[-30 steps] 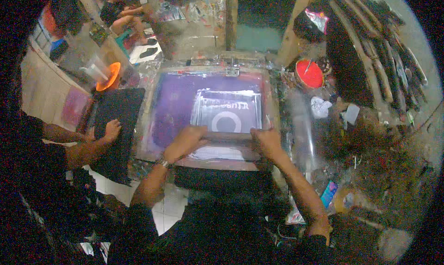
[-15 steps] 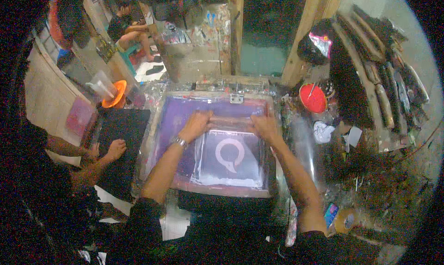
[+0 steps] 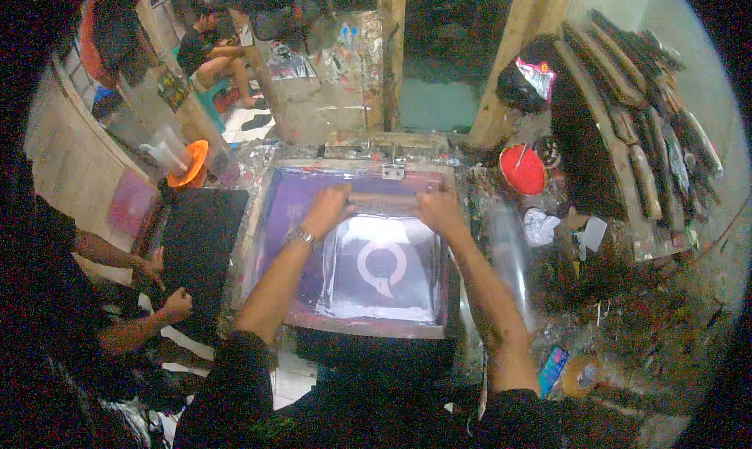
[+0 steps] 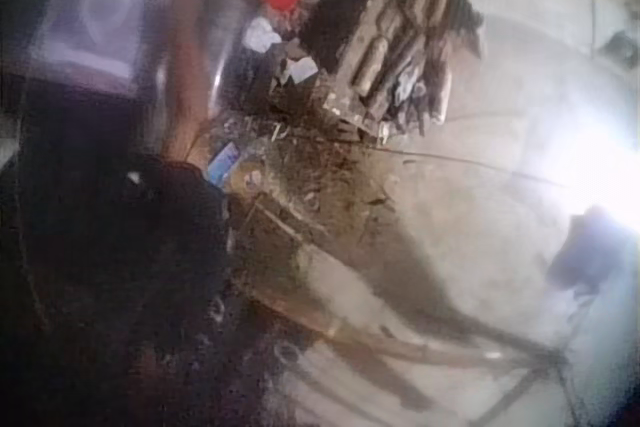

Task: The person performs screen printing on black garments using a large screen and a squeegee, applying white ink through the stencil multiple times while an assistant handles and replaces the garments on the printing station.

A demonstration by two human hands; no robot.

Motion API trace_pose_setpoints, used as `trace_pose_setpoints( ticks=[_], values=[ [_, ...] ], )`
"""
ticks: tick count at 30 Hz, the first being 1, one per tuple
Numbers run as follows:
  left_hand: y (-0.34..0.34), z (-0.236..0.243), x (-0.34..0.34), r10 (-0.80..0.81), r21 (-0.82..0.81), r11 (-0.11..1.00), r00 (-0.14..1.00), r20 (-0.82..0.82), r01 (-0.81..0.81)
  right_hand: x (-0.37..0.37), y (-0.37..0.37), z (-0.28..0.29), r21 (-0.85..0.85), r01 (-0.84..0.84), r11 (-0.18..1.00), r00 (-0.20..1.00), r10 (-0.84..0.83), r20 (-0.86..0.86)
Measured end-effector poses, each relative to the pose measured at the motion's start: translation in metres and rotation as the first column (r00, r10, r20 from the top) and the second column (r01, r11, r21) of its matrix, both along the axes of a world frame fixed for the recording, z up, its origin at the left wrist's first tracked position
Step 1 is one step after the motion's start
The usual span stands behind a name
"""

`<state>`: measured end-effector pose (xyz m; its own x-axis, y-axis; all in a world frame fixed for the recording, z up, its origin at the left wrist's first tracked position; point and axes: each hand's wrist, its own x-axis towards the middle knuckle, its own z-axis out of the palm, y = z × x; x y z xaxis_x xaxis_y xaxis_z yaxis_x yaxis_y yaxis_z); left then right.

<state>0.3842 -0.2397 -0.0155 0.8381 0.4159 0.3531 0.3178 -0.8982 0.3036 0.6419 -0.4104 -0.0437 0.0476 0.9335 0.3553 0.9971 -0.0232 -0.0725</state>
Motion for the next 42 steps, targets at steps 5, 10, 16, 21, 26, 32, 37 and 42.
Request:
trace_pose_setpoints(
  ticks=[5,10,16,21,26,32,37,42],
  values=[
    [-0.069,-0.018,-0.053,-0.007,-0.070,0.998,0.990,-0.143,-0.003,-0.061,-0.080,-0.006,-0.200,0.088,0.976,0.996,-0.092,-0.011],
    [-0.144,-0.022,-0.108,-0.084,-0.089,0.993,0.996,-0.044,0.080,-0.135,-0.166,0.014,-0.196,0.035,0.980,0.993,-0.056,-0.101],
    [-0.138,0.009,-0.096,-0.052,-0.106,0.994,0.969,-0.240,0.027,-0.115,-0.154,0.033,-0.156,0.091,0.984,0.991,-0.105,-0.084],
    [-0.159,0.010,-0.124,0.015,-0.033,0.999,0.976,-0.217,-0.023,-0.136,-0.169,0.009,-0.262,-0.045,0.964,0.926,-0.058,-0.373],
    [-0.086,-0.017,-0.063,0.145,0.014,0.989,0.960,-0.238,-0.146,-0.081,-0.093,-0.001,-0.188,0.112,0.976,0.989,-0.127,-0.074],
    [-0.009,-0.021,0.001,0.141,0.072,0.988,0.983,-0.121,-0.133,-0.028,-0.014,0.014,0.075,0.101,0.992,0.988,-0.109,0.108],
    [-0.066,-0.024,-0.049,0.106,0.193,0.978,0.986,-0.125,-0.081,-0.072,-0.075,0.006,0.040,0.091,0.995,0.994,-0.093,0.062],
    [-0.080,-0.009,-0.064,-0.025,-0.136,0.990,0.901,-0.434,-0.038,-0.064,-0.081,0.018,-0.418,0.050,0.907,0.992,-0.094,-0.085]
  ],
)
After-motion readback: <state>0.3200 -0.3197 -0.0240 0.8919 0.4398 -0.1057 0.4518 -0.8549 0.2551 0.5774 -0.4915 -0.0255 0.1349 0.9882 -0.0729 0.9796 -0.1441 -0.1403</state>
